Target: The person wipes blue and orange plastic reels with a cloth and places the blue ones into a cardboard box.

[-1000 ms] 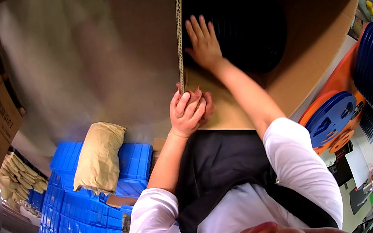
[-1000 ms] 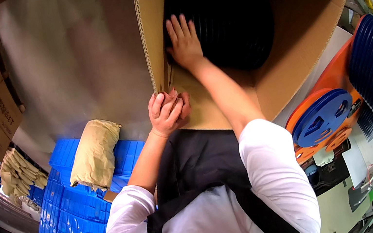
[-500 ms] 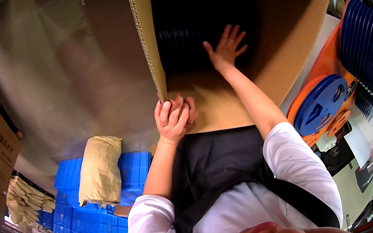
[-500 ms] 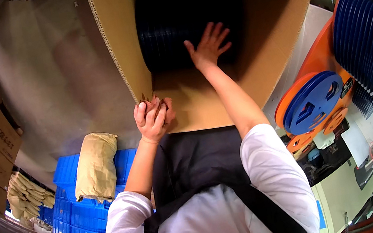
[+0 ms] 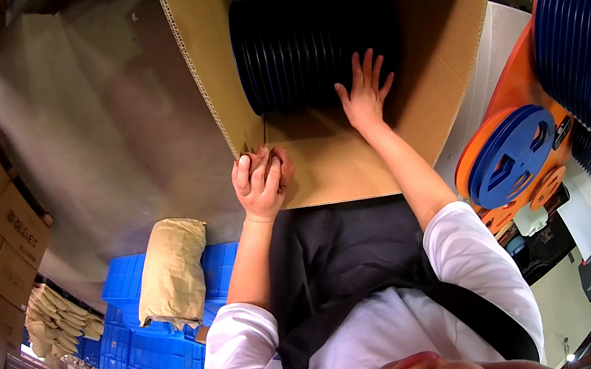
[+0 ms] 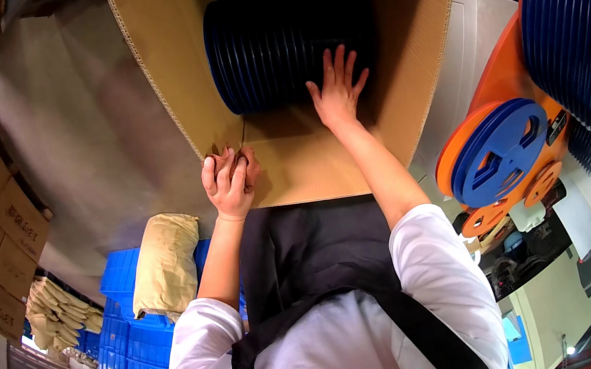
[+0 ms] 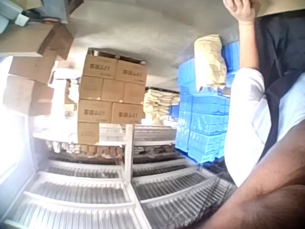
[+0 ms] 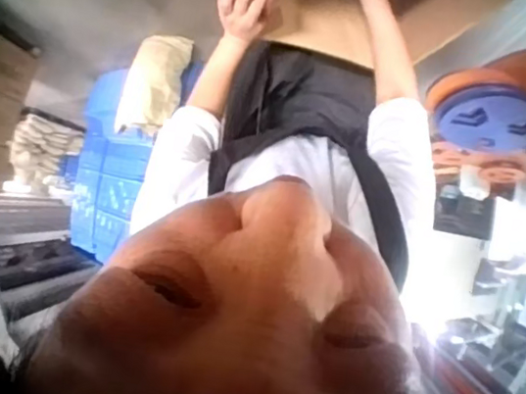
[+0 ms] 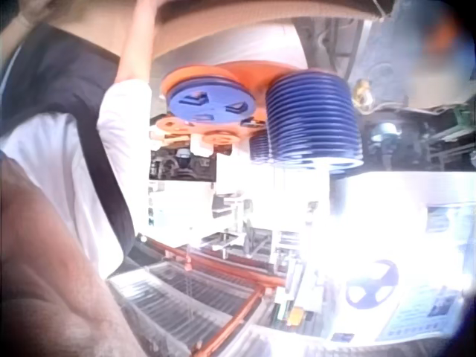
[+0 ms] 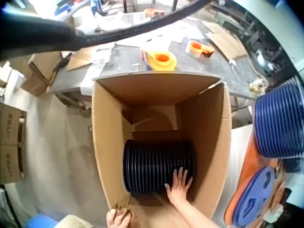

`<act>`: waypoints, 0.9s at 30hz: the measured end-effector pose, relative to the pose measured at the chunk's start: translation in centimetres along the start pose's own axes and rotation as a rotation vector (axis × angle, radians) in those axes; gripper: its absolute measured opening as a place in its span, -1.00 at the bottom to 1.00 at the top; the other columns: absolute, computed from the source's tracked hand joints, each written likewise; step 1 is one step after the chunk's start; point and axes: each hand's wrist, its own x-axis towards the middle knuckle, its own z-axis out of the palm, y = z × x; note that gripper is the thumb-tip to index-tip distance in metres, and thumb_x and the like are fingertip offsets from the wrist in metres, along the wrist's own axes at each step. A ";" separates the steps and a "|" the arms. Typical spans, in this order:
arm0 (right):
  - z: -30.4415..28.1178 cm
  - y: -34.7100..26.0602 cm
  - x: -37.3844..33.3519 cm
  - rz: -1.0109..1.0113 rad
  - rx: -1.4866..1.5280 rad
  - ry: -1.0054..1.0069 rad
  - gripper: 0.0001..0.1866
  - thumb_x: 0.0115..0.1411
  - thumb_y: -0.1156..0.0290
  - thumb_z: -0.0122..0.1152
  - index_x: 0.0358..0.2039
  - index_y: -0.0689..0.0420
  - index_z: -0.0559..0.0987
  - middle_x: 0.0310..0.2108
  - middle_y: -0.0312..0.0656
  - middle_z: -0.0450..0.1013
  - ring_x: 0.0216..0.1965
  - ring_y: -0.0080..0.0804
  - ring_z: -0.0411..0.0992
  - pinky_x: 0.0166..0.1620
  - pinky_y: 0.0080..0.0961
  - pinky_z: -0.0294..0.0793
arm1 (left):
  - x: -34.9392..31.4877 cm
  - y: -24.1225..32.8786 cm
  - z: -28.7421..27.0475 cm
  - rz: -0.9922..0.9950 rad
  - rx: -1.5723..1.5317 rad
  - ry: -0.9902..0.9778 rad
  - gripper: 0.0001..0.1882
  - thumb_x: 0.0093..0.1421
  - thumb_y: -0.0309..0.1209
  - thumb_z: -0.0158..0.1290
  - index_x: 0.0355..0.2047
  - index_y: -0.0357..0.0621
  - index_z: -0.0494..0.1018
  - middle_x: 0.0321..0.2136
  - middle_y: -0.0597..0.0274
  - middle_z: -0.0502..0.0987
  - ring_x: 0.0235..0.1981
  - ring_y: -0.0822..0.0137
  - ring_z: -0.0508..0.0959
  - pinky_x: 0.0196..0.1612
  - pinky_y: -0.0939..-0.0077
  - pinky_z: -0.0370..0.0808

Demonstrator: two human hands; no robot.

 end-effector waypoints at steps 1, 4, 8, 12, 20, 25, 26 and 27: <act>0.0 0.3 0.4 -0.026 0.008 0.031 -0.16 0.21 0.05 0.05 0.34 0.04 -0.13 0.38 -0.06 -0.33 0.39 -0.07 -0.39 0.28 0.19 -0.42 | 0.0 0.0 -0.1 0.004 0.003 -0.001 -0.80 -0.01 -0.41 0.08 -0.32 0.06 0.52 -0.10 0.36 0.48 0.18 0.14 0.20 0.08 0.14 0.34; -0.2 0.8 0.2 -0.043 -0.001 -0.002 -0.17 0.18 0.08 0.09 0.33 0.04 -0.09 0.38 -0.12 -0.27 0.39 -0.14 -0.33 0.28 0.19 -0.40 | -0.2 0.2 0.0 0.016 0.016 -0.004 -0.80 -0.01 -0.41 0.07 -0.32 0.06 0.52 -0.10 0.36 0.47 0.18 0.14 0.20 0.08 0.14 0.35; -0.3 0.9 -0.1 -0.029 -0.007 0.019 -0.22 0.11 0.17 0.17 0.29 0.02 0.07 0.35 -0.21 -0.08 0.34 -0.25 -0.09 0.26 0.04 -0.12 | -0.2 0.2 0.3 0.027 0.033 0.019 -0.80 -0.05 -0.47 0.12 -0.35 0.03 0.55 -0.13 0.32 0.50 0.14 0.07 0.25 0.14 0.28 0.31; -0.7 1.4 1.0 0.004 -0.064 0.100 -0.39 0.01 0.27 0.25 0.09 0.03 0.31 0.17 -0.25 0.19 0.12 -0.26 0.22 0.00 -0.17 0.31 | 0.1 0.1 -0.1 0.023 0.024 -0.002 -0.80 -0.05 -0.48 0.12 -0.35 0.04 0.54 -0.12 0.31 0.50 0.14 0.06 0.26 0.14 0.29 0.31; -0.6 1.8 6.8 0.171 -0.125 -0.292 -0.60 0.10 0.24 0.10 -0.04 0.03 0.35 -0.14 -0.07 0.43 -0.11 -0.07 0.44 -0.22 -0.12 0.51 | 0.3 0.5 0.2 0.033 0.027 0.010 -0.74 -0.12 -0.50 0.11 -0.34 0.03 0.54 -0.11 0.33 0.50 0.17 0.09 0.23 0.15 0.29 0.31; -3.9 -1.4 5.2 0.321 0.068 -0.350 -0.57 0.19 0.12 -0.03 0.04 -0.01 0.32 -0.10 -0.03 0.44 -0.11 -0.04 0.45 -0.18 -0.10 0.47 | 0.6 -0.2 -0.3 -0.012 0.069 0.018 -0.78 -0.09 -0.48 0.12 -0.36 0.00 0.54 -0.13 0.30 0.50 0.15 0.09 0.25 0.13 0.28 0.32; -0.8 1.3 4.7 0.237 -0.011 -0.295 -0.54 0.21 0.10 -0.07 0.10 -0.04 0.30 -0.02 -0.04 0.40 -0.04 -0.06 0.40 -0.05 0.00 0.38 | 1.5 0.3 0.1 0.006 0.054 0.018 -0.78 -0.09 -0.48 0.13 -0.36 0.00 0.54 -0.14 0.30 0.50 0.15 0.09 0.25 0.12 0.28 0.33; 0.2 1.6 4.3 0.245 -0.049 -0.315 -0.52 0.22 0.08 -0.07 0.11 -0.03 0.29 0.01 -0.04 0.37 0.02 -0.07 0.35 -0.01 0.07 0.32 | 1.3 0.3 0.8 0.028 0.000 0.069 -0.78 -0.09 -0.47 0.13 -0.35 0.00 0.54 -0.14 0.31 0.50 0.14 0.09 0.26 0.11 0.27 0.34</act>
